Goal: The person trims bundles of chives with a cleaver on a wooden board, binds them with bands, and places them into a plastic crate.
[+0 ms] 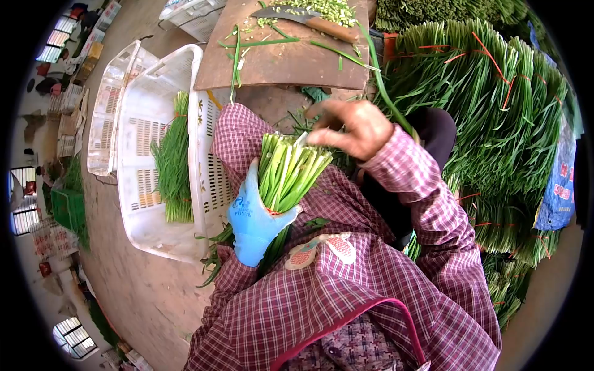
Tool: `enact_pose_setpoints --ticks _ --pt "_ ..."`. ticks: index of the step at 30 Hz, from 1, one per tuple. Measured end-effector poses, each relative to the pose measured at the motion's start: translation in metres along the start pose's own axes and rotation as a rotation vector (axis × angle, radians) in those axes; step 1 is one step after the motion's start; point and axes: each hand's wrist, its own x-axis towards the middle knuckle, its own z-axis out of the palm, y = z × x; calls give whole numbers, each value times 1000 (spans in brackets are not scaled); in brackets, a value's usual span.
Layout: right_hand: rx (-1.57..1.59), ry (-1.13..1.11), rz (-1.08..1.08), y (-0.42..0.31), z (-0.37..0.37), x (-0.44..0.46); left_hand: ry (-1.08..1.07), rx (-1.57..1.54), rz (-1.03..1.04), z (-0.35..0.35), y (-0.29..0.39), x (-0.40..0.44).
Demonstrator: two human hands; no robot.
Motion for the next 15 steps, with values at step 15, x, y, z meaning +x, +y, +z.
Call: enact_pose_setpoints --ticks 15 --pt "-629 428 -35 19 -53 -3 -23 168 4 15 1 0"
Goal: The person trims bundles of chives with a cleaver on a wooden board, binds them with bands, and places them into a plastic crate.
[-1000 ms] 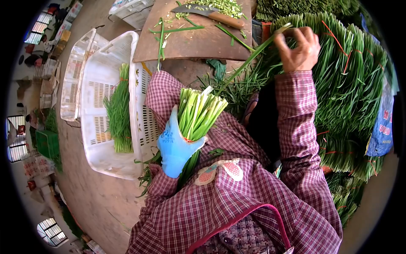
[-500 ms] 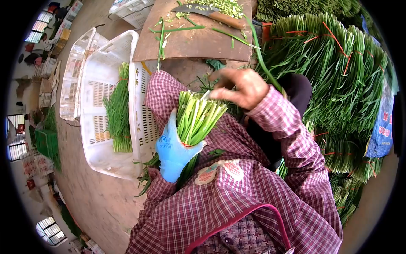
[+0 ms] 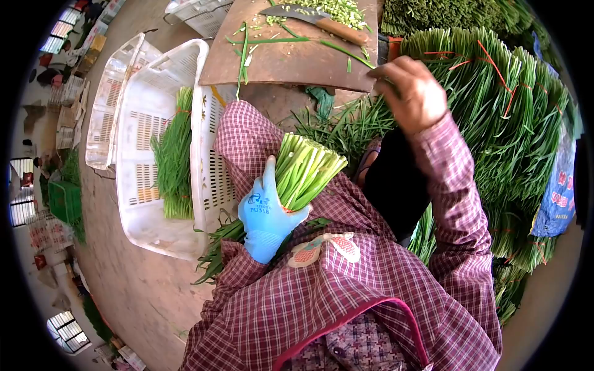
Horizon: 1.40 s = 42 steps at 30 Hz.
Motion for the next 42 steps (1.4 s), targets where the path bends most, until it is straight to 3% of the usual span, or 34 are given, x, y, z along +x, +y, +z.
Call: enact_pose_setpoints --ticks 2,3,8,10,13,15,18,20,25,28,30,33,35,36,40,42 --pt "259 -3 -136 -44 8 2 -9 73 -4 1 4 -3" --pt "242 -143 -108 -63 11 3 -9 72 -8 0 6 -3" --pt "169 -401 -220 -101 45 4 -43 128 -16 1 9 -2" --pt "180 -766 -247 -105 50 10 -32 121 -6 1 9 -2" --pt "133 -791 -286 -106 51 12 -40 123 27 2 9 -2" --pt "146 -760 -298 -104 44 19 -49 110 10 4 7 -1" --pt "-138 -744 -113 -82 11 44 -124 44 -85 -1 5 0" --pt "-229 -614 95 -56 -15 54 -111 -11 -92 -1 2 0" --pt "-637 -341 319 46 -41 32 -61 -128 -94 -7 -5 4" --pt "-535 -291 330 95 -22 -3 -71 -120 -93 -8 -2 5" --pt "-477 -239 300 61 -4 -14 -73 -106 -92 -8 0 7" --pt "34 -188 -58 -18 36 -37 -96 -100 -100 -8 2 7" --pt "235 -236 -171 -72 29 -36 -96 -94 -101 -8 4 7" --pt "168 -325 -194 -86 22 -34 -94 -93 -106 -8 5 6" --pt "100 -267 -227 -87 33 -33 -111 -68 -129 -8 7 6" --pt "60 -337 -72 -67 30 -29 -102 -103 -113 -7 2 6"
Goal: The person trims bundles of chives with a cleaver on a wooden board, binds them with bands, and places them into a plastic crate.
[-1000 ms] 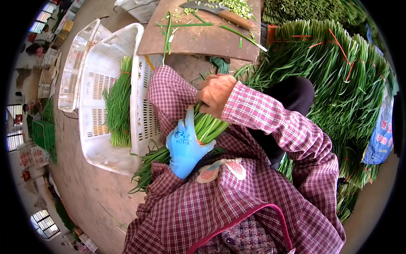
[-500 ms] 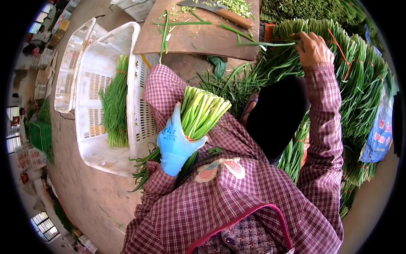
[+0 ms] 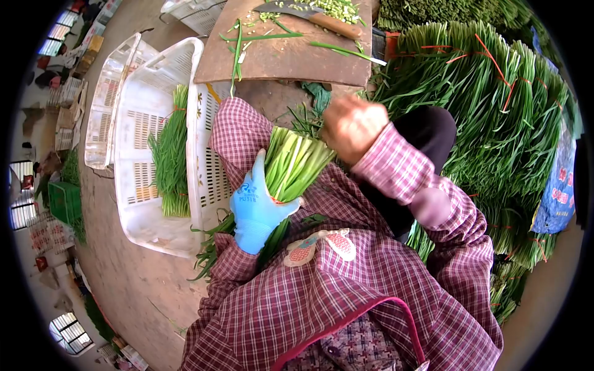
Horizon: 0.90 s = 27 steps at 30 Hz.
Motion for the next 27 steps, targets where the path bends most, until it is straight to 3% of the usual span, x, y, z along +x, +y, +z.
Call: enact_pose_setpoints --ticks 1,3,5,8,11,15,16,18,20,23,24,27 --pt "-52 36 66 11 -9 2 0 1 2 -3 -3 2" --pt "-189 170 175 30 -35 8 -69 -385 98 -18 -16 9" --pt "-248 163 272 62 -37 2 -155 -811 101 -28 -38 17" --pt "-134 140 258 80 -23 -1 -385 -984 -223 -68 -69 25" --pt "39 109 217 61 -20 10 -481 -1075 -63 -80 -96 36" --pt "258 228 88 40 -7 22 -565 -1225 -164 -84 -100 23" --pt "281 409 -36 40 13 22 -511 -1309 -155 -76 -104 20" --pt "393 453 -129 25 14 27 -572 -1361 -168 -58 -128 27" --pt "650 280 -102 -3 -8 29 -572 -1364 -166 -42 -144 32" --pt "810 364 -140 -28 -7 32 -548 -1385 -167 -29 -156 30" --pt "784 259 -99 -26 4 36 -555 -1426 -181 -24 -162 28" --pt "382 103 320 5 15 38 -537 -1396 -83 19 -240 28"
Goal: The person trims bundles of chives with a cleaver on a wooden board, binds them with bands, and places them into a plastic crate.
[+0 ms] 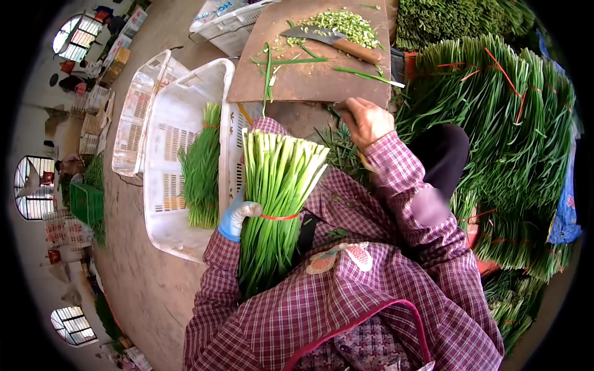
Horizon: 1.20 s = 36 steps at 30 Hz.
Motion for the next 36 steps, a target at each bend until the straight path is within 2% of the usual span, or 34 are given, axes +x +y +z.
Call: enact_pose_setpoints --ticks 2,5,6,8,9,10,12,14,16,17,18,20,22,24,25,28,29,30,32,34,35,36 --pt "90 127 -99 34 11 -3 -13 27 40 -10 -2 0" --pt "326 157 -132 20 7 -15 -257 -556 -149 25 41 -5" --pt "460 151 -149 9 5 -20 -258 -555 -150 53 60 -4" --pt "523 110 -207 -8 7 -32 18 -354 -42 112 86 1" --pt "508 135 -325 -15 10 -35 -98 -469 -94 101 84 5" --pt "492 160 -441 -21 13 -38 -97 -466 -95 94 79 4" --pt "289 97 -259 -46 -1 -50 -106 -438 -44 106 85 7" --pt "289 112 -237 -50 -2 -51 -100 -442 -45 106 83 7" --pt "479 149 -179 -46 5 -50 -94 -447 -44 107 83 7" --pt "616 65 -110 -43 9 -52 -112 -463 -46 109 85 8" --pt "615 67 -110 -42 13 -53 -131 -481 -48 113 86 8" --pt "887 25 0 -47 20 -53 -138 -524 -51 127 94 7" --pt "883 45 27 -51 24 -49 -143 -567 -54 134 96 6" --pt "951 31 129 -55 26 -46 -68 -477 40 136 95 5" --pt "945 19 160 -57 21 -47 -110 -501 6 138 97 5" --pt "968 68 131 -64 13 -47 -121 -458 -55 134 98 2" --pt "1006 97 126 -64 16 -46 -9 -461 -11 87 68 0" --pt "978 187 62 -63 21 -45 120 -397 -27 108 77 -4" --pt "946 216 61 -68 16 -43 100 -251 -24 72 55 -3" --pt "860 185 32 -71 14 -33 86 -5 169 49 46 29" --pt "886 184 18 -69 14 -26 135 -133 192 102 84 23" --pt "963 187 -7 -66 17 -14 109 -170 226 125 114 19"
